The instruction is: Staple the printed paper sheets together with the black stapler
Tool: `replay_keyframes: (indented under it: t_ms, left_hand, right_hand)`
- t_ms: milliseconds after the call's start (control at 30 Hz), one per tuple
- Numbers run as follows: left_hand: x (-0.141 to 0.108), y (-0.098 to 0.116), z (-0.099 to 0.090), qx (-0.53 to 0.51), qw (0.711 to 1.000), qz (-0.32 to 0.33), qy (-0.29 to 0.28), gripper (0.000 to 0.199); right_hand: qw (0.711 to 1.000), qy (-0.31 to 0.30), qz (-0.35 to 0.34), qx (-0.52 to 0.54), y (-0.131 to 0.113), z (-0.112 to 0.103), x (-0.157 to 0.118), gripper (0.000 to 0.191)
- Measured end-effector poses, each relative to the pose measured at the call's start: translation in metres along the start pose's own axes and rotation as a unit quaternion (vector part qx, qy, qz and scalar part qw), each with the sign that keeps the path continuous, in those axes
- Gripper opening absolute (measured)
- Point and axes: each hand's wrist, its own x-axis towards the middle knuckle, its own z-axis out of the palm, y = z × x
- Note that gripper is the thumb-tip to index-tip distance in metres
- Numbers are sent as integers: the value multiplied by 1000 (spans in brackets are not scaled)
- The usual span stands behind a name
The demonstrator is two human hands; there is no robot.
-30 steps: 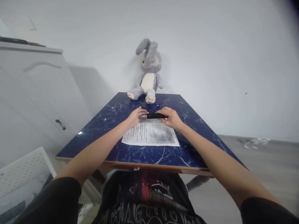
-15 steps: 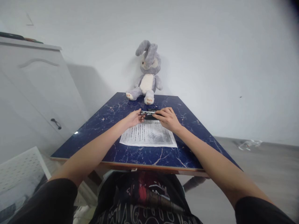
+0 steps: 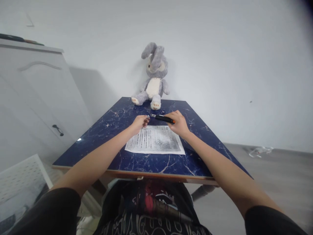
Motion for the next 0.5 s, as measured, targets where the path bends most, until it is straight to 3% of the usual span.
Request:
replay_keyframes:
  t_ms: [67, 167, 300, 433, 500]
  left_hand:
    - [-1, 2, 0, 32, 996, 77, 36, 24]
    - [-4, 5, 1, 71, 984, 159, 40, 30]
    - [-11, 6, 4, 109, 972, 209, -29, 40]
    - [-20, 7, 8, 176, 946, 247, -117, 47]
    - [-25, 8, 9, 204, 935, 255, -139, 49]
  right_hand:
    - [993, -14, 68, 97, 8, 0, 0, 33]
    - [962, -111, 117, 219, 19, 0, -2, 36]
    - [933, -209, 118, 270, 19, 1, -3, 38]
    - [930, -242, 89, 260, 14, 1, -1, 38]
    - [937, -229, 71, 255, 11, -2, 2, 39]
